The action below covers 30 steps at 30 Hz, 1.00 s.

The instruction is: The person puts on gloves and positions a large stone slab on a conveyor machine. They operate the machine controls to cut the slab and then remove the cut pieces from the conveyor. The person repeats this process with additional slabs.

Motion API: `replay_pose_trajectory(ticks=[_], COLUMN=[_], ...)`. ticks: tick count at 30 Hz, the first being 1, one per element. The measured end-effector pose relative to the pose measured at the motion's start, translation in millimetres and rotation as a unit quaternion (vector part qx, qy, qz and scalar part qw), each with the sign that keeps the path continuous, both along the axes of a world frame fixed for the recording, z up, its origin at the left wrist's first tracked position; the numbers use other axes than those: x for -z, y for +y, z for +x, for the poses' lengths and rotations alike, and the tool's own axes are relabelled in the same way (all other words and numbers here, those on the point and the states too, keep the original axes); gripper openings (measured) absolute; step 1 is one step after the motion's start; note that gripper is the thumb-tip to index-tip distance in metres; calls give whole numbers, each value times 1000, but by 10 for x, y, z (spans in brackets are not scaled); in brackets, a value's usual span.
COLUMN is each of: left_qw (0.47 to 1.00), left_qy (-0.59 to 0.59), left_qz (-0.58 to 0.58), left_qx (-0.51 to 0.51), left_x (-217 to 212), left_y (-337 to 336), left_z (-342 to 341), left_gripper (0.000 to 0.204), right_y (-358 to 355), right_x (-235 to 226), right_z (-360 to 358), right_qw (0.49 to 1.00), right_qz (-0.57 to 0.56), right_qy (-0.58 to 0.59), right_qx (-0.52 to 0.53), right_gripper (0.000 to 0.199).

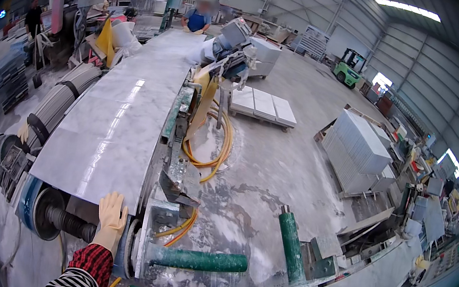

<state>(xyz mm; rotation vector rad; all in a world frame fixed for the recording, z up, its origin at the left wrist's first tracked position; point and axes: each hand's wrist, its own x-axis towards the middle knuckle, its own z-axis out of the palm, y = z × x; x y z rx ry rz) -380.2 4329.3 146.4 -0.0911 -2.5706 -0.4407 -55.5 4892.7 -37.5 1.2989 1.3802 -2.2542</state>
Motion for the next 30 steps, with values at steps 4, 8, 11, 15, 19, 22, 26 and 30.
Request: replay_pose_trajectory(ticks=[4, 8, 11, 15, 19, 22, 26, 30], left_qw=[1000, 1000, 1000, 1000, 1000, 1000, 997, 994], left_qy=[30, 21, 13, 13, 13, 4, 20, -57], left_qz=[-3, -19, -15, -23, -21, -15, -42, -72], left_qx=[-2, -15, -4, -6, 0, 12, 58, 58], left_x=[211, 220, 243, 252, 236, 173, 236, 155], left_y=[6, -64, -35, -113, -127, -71, -148, -184], left_z=[-65, -12, -34, -7, 22, 46, 6, 71], left_gripper=[48, 49, 49, 48, 46, 46, 44, 47], right_y=[251, -46, -71, -372, -636, -770, -924, -1046], right_x=[605, 32, -3, -337, -519, -511, -371, -223], right_z=[370, 214, 371, 267, 323, 524, 768, 990], right_qw=[996, 1000, 999, 996, 992, 988, 985, 979], right_qz=[-57, -11, -2, 67, 92, 100, 124, 158], right_qy=[61, 14, 12, -22, -48, -43, -9, -88], right_qx=[22, 6, 34, 47, 72, 107, 120, 96], right_gripper=[27, 29, 30, 29, 27, 27, 30, 38])
